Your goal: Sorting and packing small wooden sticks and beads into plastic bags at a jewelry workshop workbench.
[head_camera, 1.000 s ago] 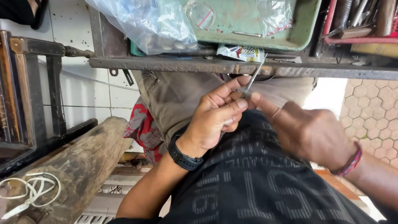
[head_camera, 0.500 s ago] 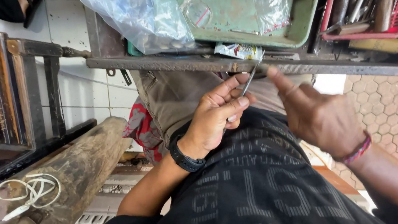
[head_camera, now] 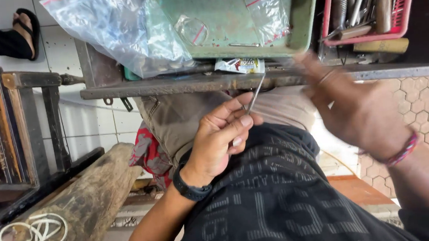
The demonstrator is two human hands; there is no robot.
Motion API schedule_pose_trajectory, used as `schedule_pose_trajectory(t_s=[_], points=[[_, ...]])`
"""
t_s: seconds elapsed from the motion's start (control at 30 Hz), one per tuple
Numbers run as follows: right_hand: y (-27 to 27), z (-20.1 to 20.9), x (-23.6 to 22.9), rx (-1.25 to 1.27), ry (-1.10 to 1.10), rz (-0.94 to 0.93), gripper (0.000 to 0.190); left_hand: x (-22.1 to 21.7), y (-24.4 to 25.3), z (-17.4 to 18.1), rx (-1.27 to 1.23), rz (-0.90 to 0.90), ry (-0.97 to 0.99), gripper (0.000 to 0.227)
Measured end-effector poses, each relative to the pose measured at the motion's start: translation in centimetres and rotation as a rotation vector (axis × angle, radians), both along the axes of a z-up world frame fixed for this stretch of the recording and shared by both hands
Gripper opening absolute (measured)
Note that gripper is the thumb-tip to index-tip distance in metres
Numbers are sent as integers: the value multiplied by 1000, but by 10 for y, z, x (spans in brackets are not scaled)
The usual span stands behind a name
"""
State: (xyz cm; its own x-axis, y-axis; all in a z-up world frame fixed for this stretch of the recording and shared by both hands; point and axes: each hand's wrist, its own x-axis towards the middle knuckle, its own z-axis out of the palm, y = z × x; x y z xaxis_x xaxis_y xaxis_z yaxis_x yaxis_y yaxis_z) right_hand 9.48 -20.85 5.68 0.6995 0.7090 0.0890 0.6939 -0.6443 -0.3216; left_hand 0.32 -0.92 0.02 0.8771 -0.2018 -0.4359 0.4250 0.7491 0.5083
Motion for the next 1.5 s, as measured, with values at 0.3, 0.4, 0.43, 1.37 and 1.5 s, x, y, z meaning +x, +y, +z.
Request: schedule_pose_trajectory(t_s=[0.3,0.4,0.43,1.37,1.5], points=[[-48,-23,101,-449,-137,-562,26,50,16,77,551,-174,-509,19],[-39,-26,115,-467,-98,-557,24,82,20,99,913,-280,-708,18],[-40,-27,117,-456,-114,-567,24,93,20,100,921,-278,-728,18],[64,37,57,507,407,-704,8,180,24,36,872,-584,-838,39],[69,37,62,502,327,-717,5,185,29,40,930,-521,-793,50]])
